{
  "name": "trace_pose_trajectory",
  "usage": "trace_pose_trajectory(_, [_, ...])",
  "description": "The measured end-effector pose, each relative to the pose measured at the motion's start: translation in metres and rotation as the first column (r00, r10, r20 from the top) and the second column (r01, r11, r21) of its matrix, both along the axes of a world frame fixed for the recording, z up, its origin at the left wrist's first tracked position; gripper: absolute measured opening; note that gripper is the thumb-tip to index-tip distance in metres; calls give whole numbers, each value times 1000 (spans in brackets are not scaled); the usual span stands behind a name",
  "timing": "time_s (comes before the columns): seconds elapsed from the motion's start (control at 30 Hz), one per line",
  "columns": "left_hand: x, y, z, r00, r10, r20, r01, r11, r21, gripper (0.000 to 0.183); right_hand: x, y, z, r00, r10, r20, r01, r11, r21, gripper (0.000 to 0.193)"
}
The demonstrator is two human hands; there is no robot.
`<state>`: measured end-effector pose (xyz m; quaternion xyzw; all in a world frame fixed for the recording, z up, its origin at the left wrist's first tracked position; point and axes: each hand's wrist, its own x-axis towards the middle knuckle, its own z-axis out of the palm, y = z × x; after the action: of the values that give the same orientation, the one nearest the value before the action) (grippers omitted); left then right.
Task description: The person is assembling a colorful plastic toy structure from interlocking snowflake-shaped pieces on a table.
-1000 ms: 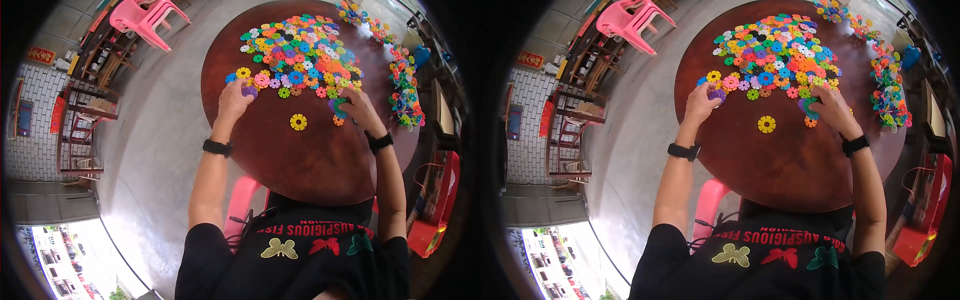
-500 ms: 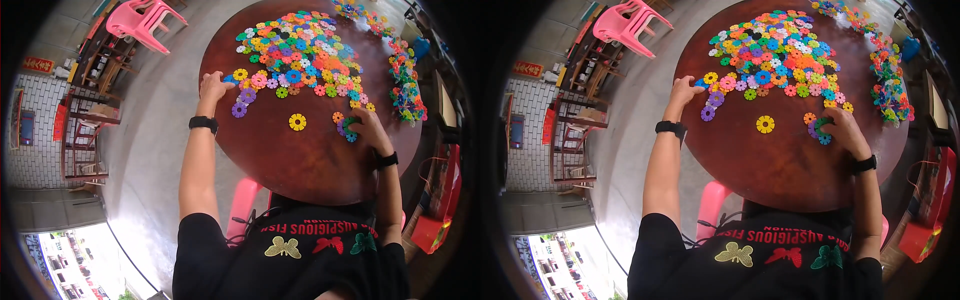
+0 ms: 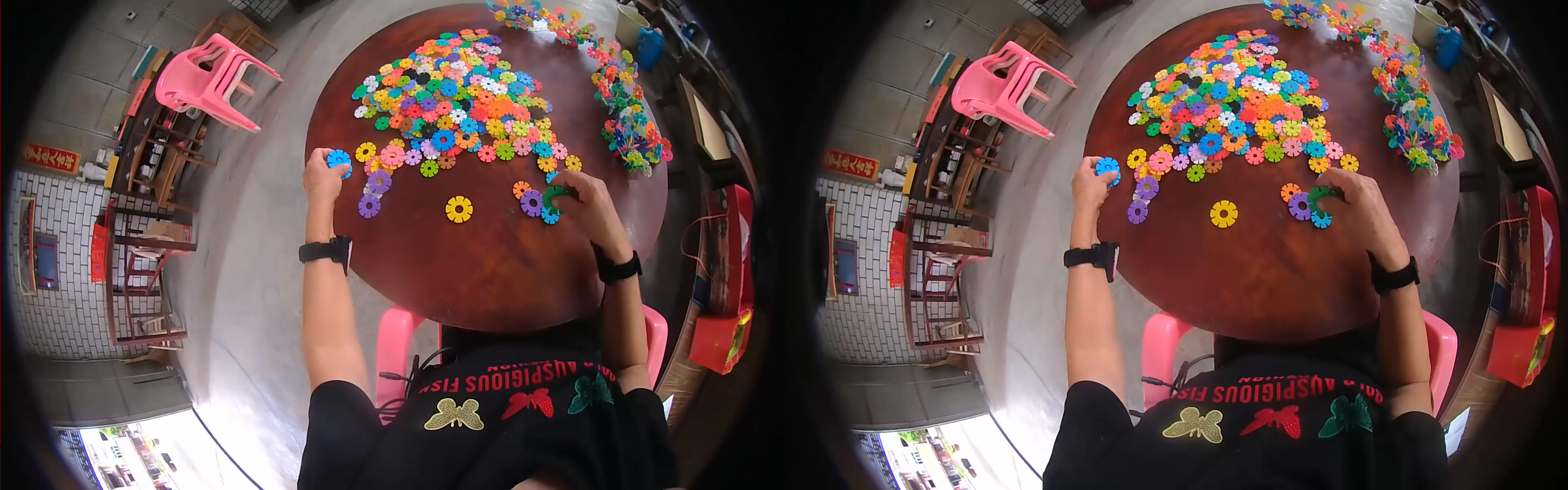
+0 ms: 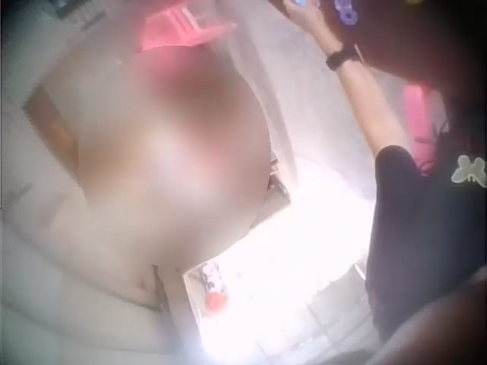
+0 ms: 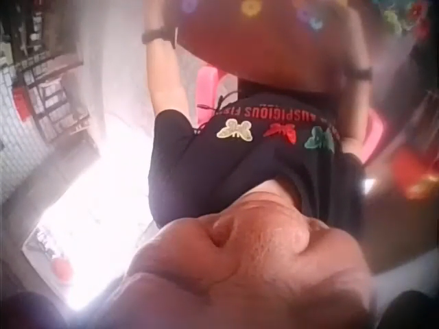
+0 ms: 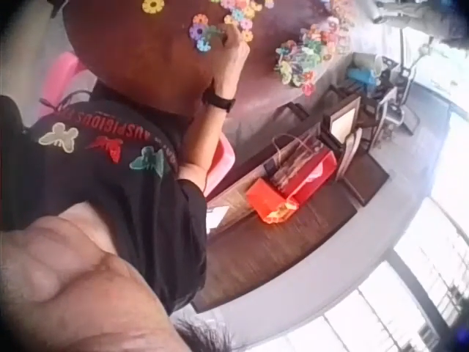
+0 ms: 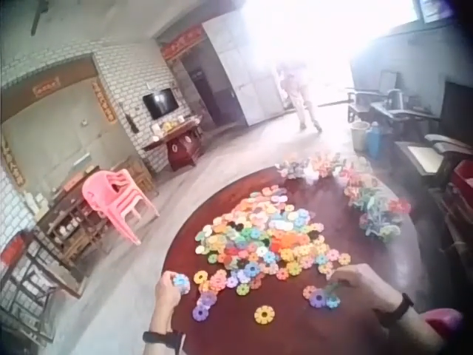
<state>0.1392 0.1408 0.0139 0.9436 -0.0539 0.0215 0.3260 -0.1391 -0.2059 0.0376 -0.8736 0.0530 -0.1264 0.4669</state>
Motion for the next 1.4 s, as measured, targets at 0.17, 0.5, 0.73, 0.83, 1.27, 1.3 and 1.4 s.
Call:
trace_pose_trajectory(0.17, [-86, -78, 30, 900, -401, -174, 271, 824, -498, 34, -8, 1, 13, 993, -59, 100, 60, 998, 0, 13])
trace_pose_trajectory(0.5, [-106, -109, -21, 890, -456, -31, 450, 886, -114, 32, -18, 18, 20, 994, -102, 34, 94, 975, 200, 8])
trace_pose_trajectory(0.73, [-91, -94, -11, 955, -251, 155, 294, 844, -447, 15, -8, 36, 28, 984, -71, 160, 50, 991, 128, 7])
trace_pose_trajectory(0.83, [-97, -91, 13, 913, -399, -90, 167, 564, -809, 11, -4, 29, 25, 987, -77, 142, 65, 994, 89, 7])
trace_pose_trajectory(1.27, [-137, -133, 25, 581, -786, -211, -73, 208, -975, 30, -2, 40, 30, 977, -131, 168, 89, 968, 236, 14])
trace_pose_trajectory(1.3, [-147, -135, 23, 579, -778, -243, -101, 228, -968, 30, -2, 37, 30, 975, -151, 164, 108, 964, 245, 14])
trace_pose_trajectory(1.4, [-172, -144, 17, 514, -818, -258, -165, 201, -966, 28, 0, 36, 16, 965, -193, 179, 143, 955, 259, 14])
